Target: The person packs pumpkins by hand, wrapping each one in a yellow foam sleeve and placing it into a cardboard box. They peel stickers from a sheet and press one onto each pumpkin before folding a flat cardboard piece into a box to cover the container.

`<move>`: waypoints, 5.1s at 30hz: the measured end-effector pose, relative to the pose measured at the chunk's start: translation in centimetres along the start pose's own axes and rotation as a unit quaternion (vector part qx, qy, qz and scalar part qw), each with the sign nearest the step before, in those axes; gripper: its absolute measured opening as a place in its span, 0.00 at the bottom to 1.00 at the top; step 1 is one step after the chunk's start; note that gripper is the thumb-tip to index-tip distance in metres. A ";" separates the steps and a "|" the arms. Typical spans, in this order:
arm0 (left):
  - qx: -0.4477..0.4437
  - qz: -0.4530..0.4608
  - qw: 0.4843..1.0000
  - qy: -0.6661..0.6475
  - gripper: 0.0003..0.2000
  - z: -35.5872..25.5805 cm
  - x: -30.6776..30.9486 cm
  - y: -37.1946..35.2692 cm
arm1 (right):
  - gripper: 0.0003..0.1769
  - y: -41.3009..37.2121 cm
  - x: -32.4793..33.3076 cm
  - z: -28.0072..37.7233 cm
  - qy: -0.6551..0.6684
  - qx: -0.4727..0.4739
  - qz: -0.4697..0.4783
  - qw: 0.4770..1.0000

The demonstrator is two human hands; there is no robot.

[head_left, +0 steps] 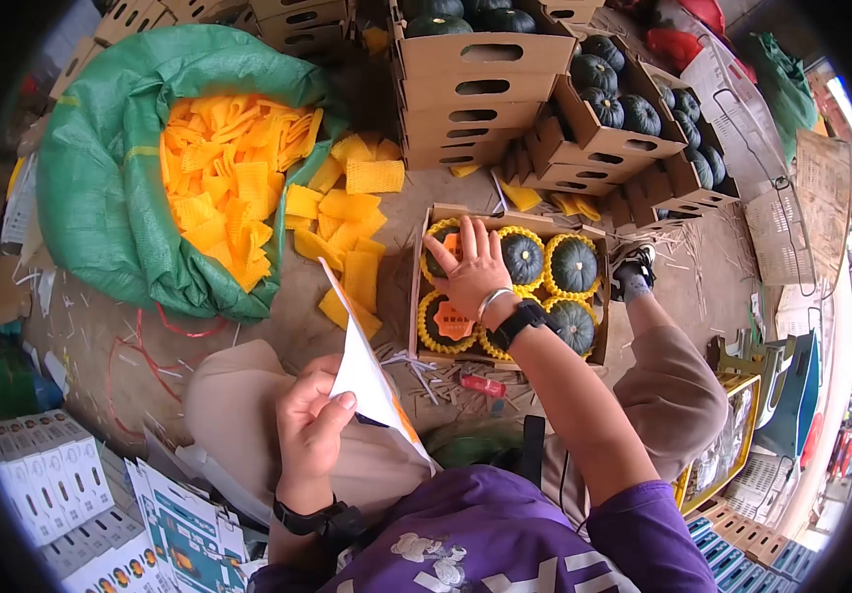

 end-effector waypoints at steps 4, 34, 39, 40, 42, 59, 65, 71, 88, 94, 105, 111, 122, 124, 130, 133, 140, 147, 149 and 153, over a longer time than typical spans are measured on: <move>-0.014 -0.038 0.998 0.055 0.01 0.1 -0.2 0.7 | 0.25 -5.3 3.7 3.8 0.049 -0.005 0.021 0.999; 0.144 0.137 0.945 0.261 0.14 4.1 -4.9 -0.3 | 0.12 -16.5 2.9 5.0 0.497 0.238 0.034 0.834; 0.058 0.077 0.949 0.300 0.11 2.6 -5.4 0.7 | 0.07 -14.1 -0.1 0.6 0.760 -0.016 0.165 0.629; 0.058 0.076 0.950 0.298 0.11 2.6 -5.3 0.7 | 0.07 -13.0 0.7 -1.3 0.651 -0.038 0.056 0.756; 0.075 0.059 0.953 0.286 0.12 2.6 -4.7 0.6 | 0.04 -11.3 3.3 -4.7 0.304 -0.073 -0.242 0.918; 0.067 0.007 0.985 0.160 0.07 2.5 -5.4 1.2 | 0.42 -4.8 -0.3 -7.2 0.022 -0.144 0.042 0.988; 0.062 0.033 0.997 0.022 0.16 2.2 -6.1 0.5 | 0.26 -13.7 6.5 0.6 0.420 0.089 0.048 0.902; 0.098 0.100 0.974 -0.179 0.28 2.1 -6.0 0.5 | 0.09 -14.8 3.6 0.5 0.798 0.070 0.154 0.579; -0.034 -0.080 0.996 -0.010 0.25 3.3 -4.2 1.5 | 0.12 -9.8 -1.3 -15.5 0.021 -0.154 -0.067 0.986; -0.100 -0.150 0.984 0.009 0.27 2.7 -4.0 2.4 | 0.27 -10.1 -0.9 -16.1 0.033 -0.157 -0.044 0.986; -0.062 -0.064 0.995 -0.034 0.25 2.9 -7.9 0.4 | 0.25 -17.5 3.2 5.0 0.189 0.100 -0.273 0.938; 0.098 0.052 0.993 0.028 0.23 4.4 -8.5 -1.9 | 0.27 -18.4 2.9 6.0 0.151 0.123 -0.262 0.945; 0.127 0.001 0.991 -0.029 0.12 4.7 -6.9 -1.0 | 0.26 -17.8 1.9 7.7 0.356 0.165 -0.187 0.900; 0.113 -0.004 0.994 0.012 0.12 4.6 -6.3 -1.1 | 0.25 -18.6 2.9 7.4 0.451 0.133 -0.114 0.875; 0.100 0.069 0.986 0.115 0.10 4.1 -6.2 -1.4 | 0.14 -18.8 1.9 6.4 0.619 0.111 0.058 0.775; 0.114 0.083 0.969 0.203 0.11 4.3 -5.2 -1.4 | 0.11 -17.8 -1.6 4.6 0.777 0.043 0.158 0.608; 0.142 0.023 0.977 0.157 0.12 4.5 -5.5 -1.0 | 0.23 -18.2 3.2 3.7 0.600 0.139 0.018 0.788; 0.119 0.039 0.967 0.223 0.12 4.8 -5.1 -1.2 | 0.08 -16.9 -2.2 2.9 0.748 -0.044 0.097 0.655; 0.082 0.027 0.918 0.386 0.15 4.7 -4.7 -1.2 | 0.06 -16.4 -1.6 -0.4 0.638 -0.118 -0.055 0.759; 0.116 0.022 0.932 0.343 0.14 4.7 -4.7 -1.0 | 0.03 -15.0 1.4 -3.2 0.125 -0.056 -0.298 0.945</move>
Point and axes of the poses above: each hand's wrist, its own y-axis towards the middle knuckle, its own x-axis out of the back of the hand, z = x × y, the point moved 2 cm from there along y, towards the middle knuckle, and after that the axes turned 13 degrees about z, right-handed, at the moved point
